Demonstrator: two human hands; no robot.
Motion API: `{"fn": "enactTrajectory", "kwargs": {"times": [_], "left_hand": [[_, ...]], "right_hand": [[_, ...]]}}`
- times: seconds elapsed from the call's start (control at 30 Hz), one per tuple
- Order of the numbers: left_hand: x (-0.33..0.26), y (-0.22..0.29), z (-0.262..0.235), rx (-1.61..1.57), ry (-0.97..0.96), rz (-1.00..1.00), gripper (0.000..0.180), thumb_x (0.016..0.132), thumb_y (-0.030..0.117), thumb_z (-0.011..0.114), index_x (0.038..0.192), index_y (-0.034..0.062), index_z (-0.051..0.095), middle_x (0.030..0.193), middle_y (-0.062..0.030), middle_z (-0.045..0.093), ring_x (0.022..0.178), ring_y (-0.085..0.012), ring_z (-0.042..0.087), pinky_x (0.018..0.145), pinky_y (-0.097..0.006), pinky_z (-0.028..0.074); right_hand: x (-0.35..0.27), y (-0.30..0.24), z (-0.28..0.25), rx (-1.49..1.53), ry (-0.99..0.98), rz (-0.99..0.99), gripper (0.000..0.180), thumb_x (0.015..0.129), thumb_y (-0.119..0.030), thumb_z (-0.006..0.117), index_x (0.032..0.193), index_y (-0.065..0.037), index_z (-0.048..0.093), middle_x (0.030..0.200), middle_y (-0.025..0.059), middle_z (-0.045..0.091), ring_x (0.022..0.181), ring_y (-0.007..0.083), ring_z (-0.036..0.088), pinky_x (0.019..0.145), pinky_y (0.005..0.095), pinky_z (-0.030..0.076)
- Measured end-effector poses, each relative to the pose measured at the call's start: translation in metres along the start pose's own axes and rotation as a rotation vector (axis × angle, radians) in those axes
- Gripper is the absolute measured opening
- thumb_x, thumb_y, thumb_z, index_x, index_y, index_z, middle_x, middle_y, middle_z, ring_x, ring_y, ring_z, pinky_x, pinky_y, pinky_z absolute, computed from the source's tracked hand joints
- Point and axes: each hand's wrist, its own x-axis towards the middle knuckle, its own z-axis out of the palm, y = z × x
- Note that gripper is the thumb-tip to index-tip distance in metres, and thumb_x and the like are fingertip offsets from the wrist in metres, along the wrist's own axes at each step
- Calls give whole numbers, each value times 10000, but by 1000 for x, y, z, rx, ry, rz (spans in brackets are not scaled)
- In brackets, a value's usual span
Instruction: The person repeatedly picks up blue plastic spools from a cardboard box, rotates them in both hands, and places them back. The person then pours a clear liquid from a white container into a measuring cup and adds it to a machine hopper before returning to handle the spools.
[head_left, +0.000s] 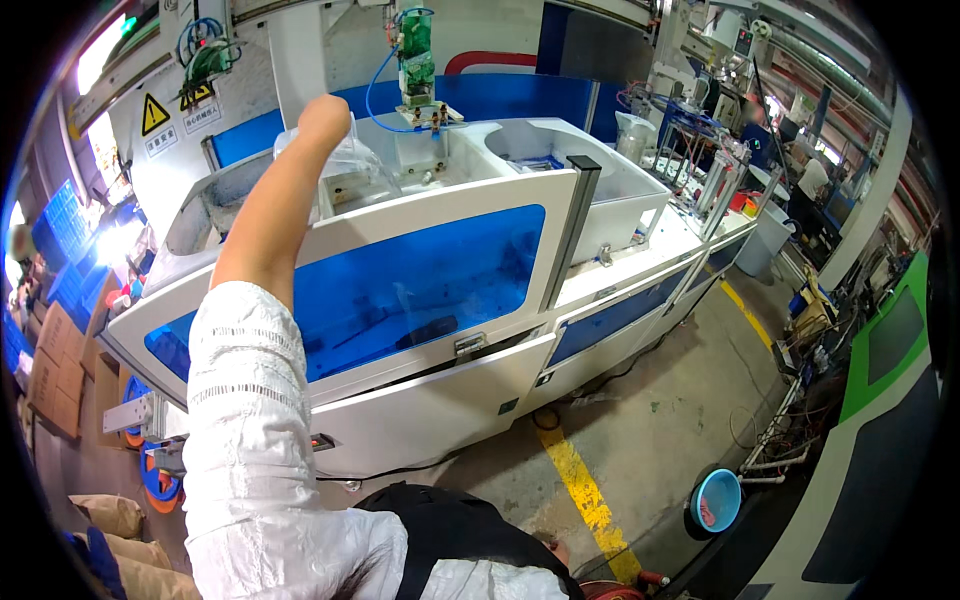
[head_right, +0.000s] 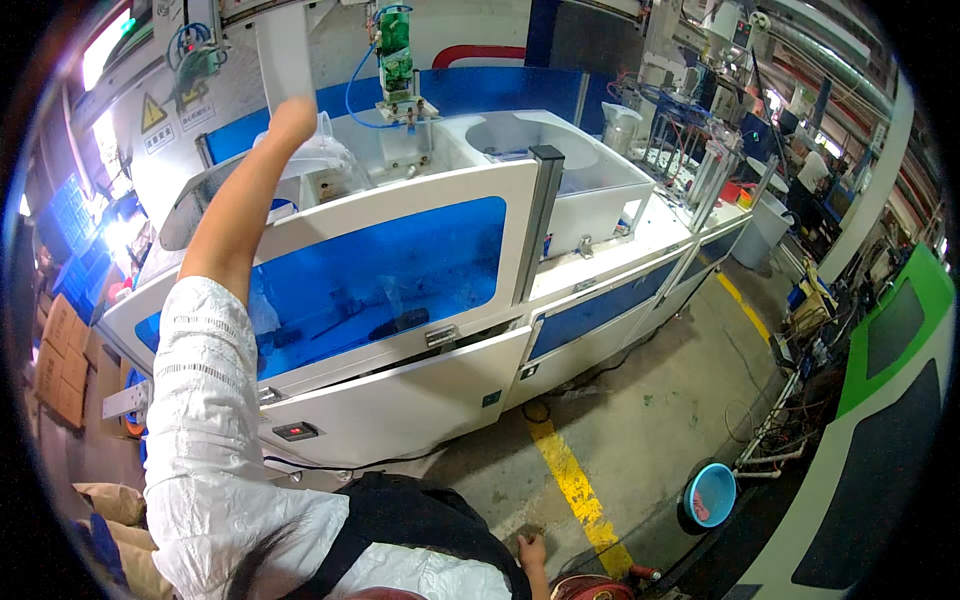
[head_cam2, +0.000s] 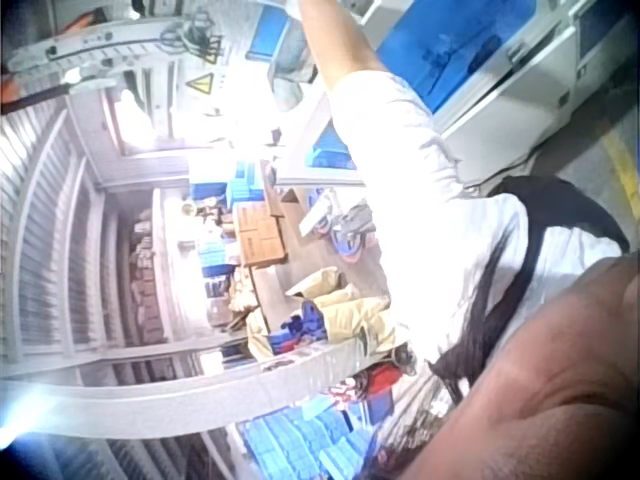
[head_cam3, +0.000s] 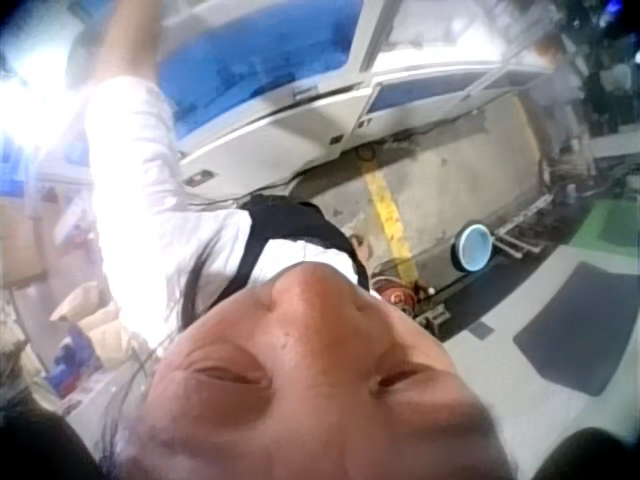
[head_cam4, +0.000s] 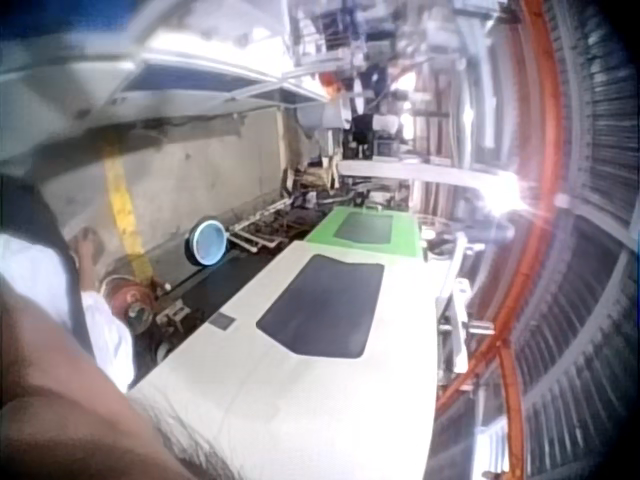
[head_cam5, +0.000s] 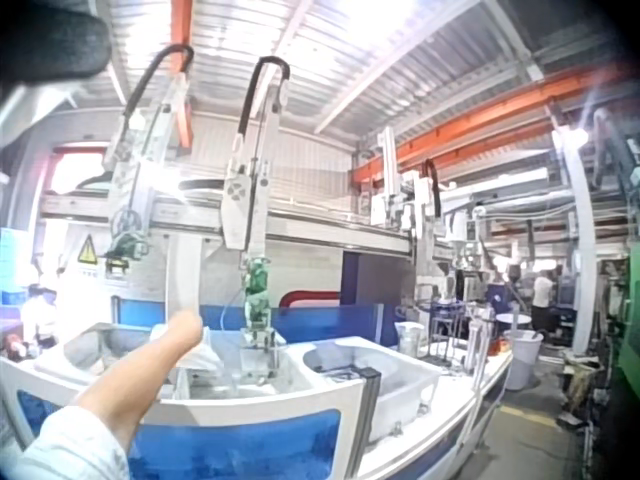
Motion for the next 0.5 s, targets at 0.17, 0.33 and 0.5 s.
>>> {"fn": "enactTrajectory", "kwargs": {"times": [0.17,0.33,0.5], "left_hand": [[6,12,5,26,91,31,160,772,80,534,802,23,681,905,-215,653,867,-372,641,723,-454,514],[16,45,-7,497,223,318,126,750,115,591,794,92,707,861,-132,674,902,-279,635,714,-461,487],[54,60,17,329,99,338,157,786,165,568,817,86,700,912,-147,665,838,-291,652,701,-443,500]], "right_hand": [[-2,35,6,-29,-58,4,466,810,-368,651,1066,13,574,974,189,630,916,351,600,799,405,464],[-20,43,20,70,57,-83,459,806,-359,645,1036,31,572,945,199,629,893,363,603,773,417,469],[-35,39,24,207,189,-85,428,808,-352,637,1034,6,578,924,189,637,897,340,612,776,419,471]]}}
